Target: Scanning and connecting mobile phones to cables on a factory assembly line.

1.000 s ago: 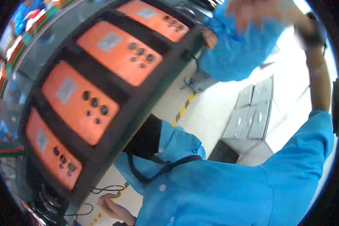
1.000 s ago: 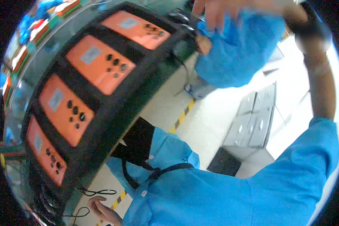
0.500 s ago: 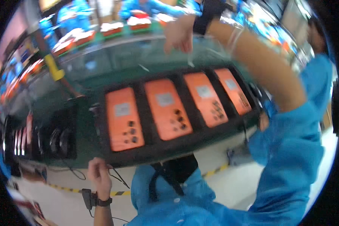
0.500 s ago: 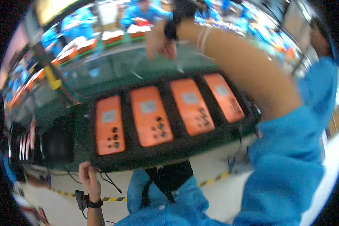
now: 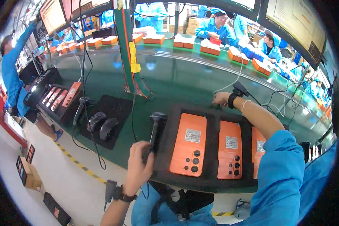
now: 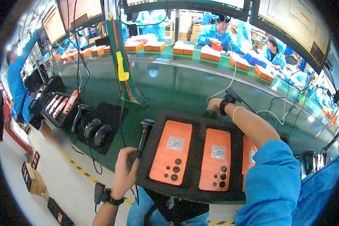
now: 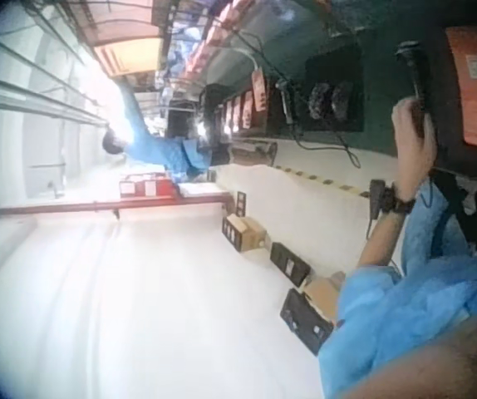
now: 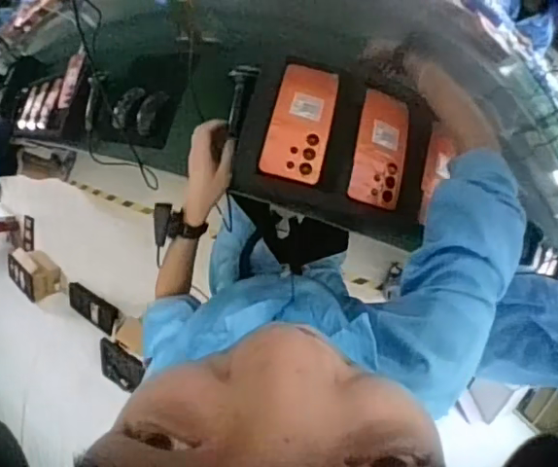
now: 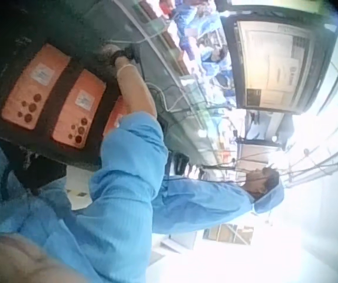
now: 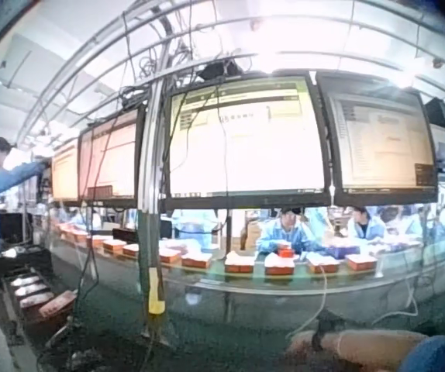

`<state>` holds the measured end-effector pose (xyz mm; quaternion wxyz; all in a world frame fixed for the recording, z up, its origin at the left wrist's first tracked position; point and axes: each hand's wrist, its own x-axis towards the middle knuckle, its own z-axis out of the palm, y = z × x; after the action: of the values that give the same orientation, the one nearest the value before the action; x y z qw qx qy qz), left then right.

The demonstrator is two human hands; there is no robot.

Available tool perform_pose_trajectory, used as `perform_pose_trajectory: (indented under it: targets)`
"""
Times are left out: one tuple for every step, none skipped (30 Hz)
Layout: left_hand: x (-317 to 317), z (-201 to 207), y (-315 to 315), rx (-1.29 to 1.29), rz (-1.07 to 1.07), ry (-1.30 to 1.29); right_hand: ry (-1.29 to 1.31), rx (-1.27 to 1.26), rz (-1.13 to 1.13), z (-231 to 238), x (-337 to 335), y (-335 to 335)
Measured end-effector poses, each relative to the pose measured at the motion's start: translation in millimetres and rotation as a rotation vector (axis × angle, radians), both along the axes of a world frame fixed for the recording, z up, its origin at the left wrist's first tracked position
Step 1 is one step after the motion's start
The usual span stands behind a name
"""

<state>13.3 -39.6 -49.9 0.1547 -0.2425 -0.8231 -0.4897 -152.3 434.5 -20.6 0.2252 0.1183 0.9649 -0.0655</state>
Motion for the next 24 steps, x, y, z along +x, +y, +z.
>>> perform_pose_trajectory:
  targets:
    - [-14.2, -2.1, 6.9, -0.030, -0.006, 0.023, 0.020, 0.059, 0.176, -2.7, -3.7, 2.9]
    - [-29.5, -6.4, 16.3, -0.055, -0.001, 0.034, 0.028, 0.150, 0.338, -1.2, -7.3, 4.3]
    - [-41.5, -12.1, 24.9, -0.064, -0.003, 0.077, 0.005, 0.280, 0.504, 4.7, -6.9, 4.8]
    - [-52.7, -17.0, 32.8, -0.061, -0.011, -0.085, 0.248, 0.269, 0.487, 14.2, -5.7, 1.6]
    - [-67.8, -19.8, 41.3, -0.042, -0.026, -0.199, 0.422, 0.357, 0.420, 30.3, -2.9, -3.7]
    - [-80.9, -21.1, 48.0, -0.035, -0.044, -0.374, 0.582, 0.096, 0.397, 54.2, 4.9, -8.5]
    - [-93.4, -19.4, 50.8, 0.019, -0.131, -0.466, 0.622, -0.140, 0.255, 74.4, 21.7, -18.8]
    - [-107.0, -12.9, 50.8, 0.056, -0.214, -0.621, 0.680, -0.381, 0.117, 96.8, 41.8, -31.3]
    - [-115.0, -4.6, 52.1, 0.072, -0.249, -0.802, 0.680, -0.662, -0.049, 118.2, 64.8, -46.9]
    - [-112.4, 4.2, 47.6, 0.243, -0.293, -0.895, 0.683, -0.527, 0.011, 134.6, 91.8, -64.3]
    - [-107.3, 15.5, 44.0, 0.368, -0.338, -0.762, 0.726, -0.445, 0.163, 145.9, 120.4, -81.8]
    - [-101.0, 31.5, 34.6, 0.317, -0.265, -0.824, 0.716, -0.331, 0.189, 149.6, 151.3, -97.9]
    - [-92.7, 49.2, 25.1, 0.325, -0.268, -0.829, 0.755, -0.276, 0.316, 146.5, 180.4, -113.5]
    - [-83.5, 68.8, 15.0, 0.291, -0.302, -0.779, 0.673, -0.281, 0.276, 142.7, 202.9, -124.6]
    - [-71.0, 87.3, 7.9, 0.384, -0.379, -0.733, 0.618, -0.303, 0.295, 137.1, 217.5, -133.1]
    - [-57.7, 104.5, 2.9, 0.382, -0.385, -0.759, 0.560, -0.316, 0.246, 128.3, 223.1, -142.1]
    - [-44.2, 120.4, -0.4, 0.414, -0.442, -0.746, 0.624, -0.300, 0.291, 120.5, 223.5, -147.0]
    - [-31.6, 134.7, -0.2, 0.319, -0.431, -0.784, 0.667, -0.262, 0.312, 113.1, 220.0, -150.1]
    - [-20.3, 147.5, 0.5, 0.248, -0.456, -0.795, 0.689, -0.210, 0.311, 106.7, 215.5, -152.4]
    - [-10.6, 158.2, 2.2, 0.197, -0.500, -0.792, 0.699, -0.253, 0.301, 101.3, 210.2, -154.1]
    - [-1.8, 166.2, 4.9, 0.173, -0.478, -0.839, 0.721, -0.244, 0.322, 97.2, 205.4, -155.7]
    - [7.1, 172.2, 7.3, 0.169, -0.474, -0.876, 0.739, -0.231, 0.337, 93.9, 200.7, -157.7]
    - [14.7, 177.1, 9.0, 0.164, -0.454, -0.919, 0.739, -0.220, 0.353, 91.9, 197.9, -159.9]
    - [19.3, 182.1, 10.4, 0.157, -0.446, -0.959, 0.758, -0.207, 0.343, 91.0, 196.8, -161.3]
